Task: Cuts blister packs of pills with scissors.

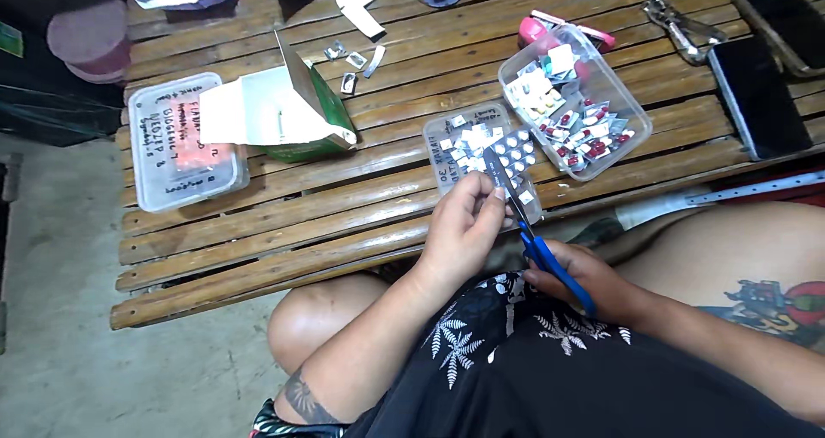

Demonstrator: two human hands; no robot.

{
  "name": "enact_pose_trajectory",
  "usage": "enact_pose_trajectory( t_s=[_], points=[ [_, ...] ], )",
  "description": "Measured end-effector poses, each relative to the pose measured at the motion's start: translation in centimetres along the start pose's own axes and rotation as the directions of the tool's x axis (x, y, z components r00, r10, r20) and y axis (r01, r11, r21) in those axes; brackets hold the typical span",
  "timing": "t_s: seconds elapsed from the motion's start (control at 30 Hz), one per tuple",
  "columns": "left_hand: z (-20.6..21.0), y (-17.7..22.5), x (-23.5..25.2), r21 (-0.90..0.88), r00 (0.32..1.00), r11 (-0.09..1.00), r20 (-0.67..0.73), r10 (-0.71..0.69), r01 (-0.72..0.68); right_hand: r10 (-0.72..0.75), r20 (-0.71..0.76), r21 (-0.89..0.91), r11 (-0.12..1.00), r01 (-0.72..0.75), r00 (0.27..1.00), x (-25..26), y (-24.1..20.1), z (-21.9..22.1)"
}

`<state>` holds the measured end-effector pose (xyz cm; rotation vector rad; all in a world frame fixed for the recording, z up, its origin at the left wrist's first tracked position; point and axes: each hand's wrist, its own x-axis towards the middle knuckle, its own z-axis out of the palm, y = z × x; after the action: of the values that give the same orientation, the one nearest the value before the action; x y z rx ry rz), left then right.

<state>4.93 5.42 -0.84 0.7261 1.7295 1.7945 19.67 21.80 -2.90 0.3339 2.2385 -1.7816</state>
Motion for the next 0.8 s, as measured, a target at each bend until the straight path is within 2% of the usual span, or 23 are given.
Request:
enact_pose_trajectory(
  t_s=[0.3,0.43,0.8],
  points=[
    [-0.37,0.1,-0.2,-0.01,0.995,0.995,-0.031,-0.095,0.094,0.014,0.035,-0.067,0.998,-0.012,0.999,0.39,-0.2,-0.04],
    [-0.45,-0.02,-0.2,-0.019,0.993,0.994,-0.038,-0.109,0.108,0.051,0.049,-0.072,0.996,-0.048,0.997,0.55,-0.41,0.01],
    [-0.56,0.23,-0.21,-0.022,0.988,0.989,-0.037,-0.15,0.149,0.03,0.056,-0.071,0.997,-0.026,0.998,0.66,-0.29,0.11]
  ],
)
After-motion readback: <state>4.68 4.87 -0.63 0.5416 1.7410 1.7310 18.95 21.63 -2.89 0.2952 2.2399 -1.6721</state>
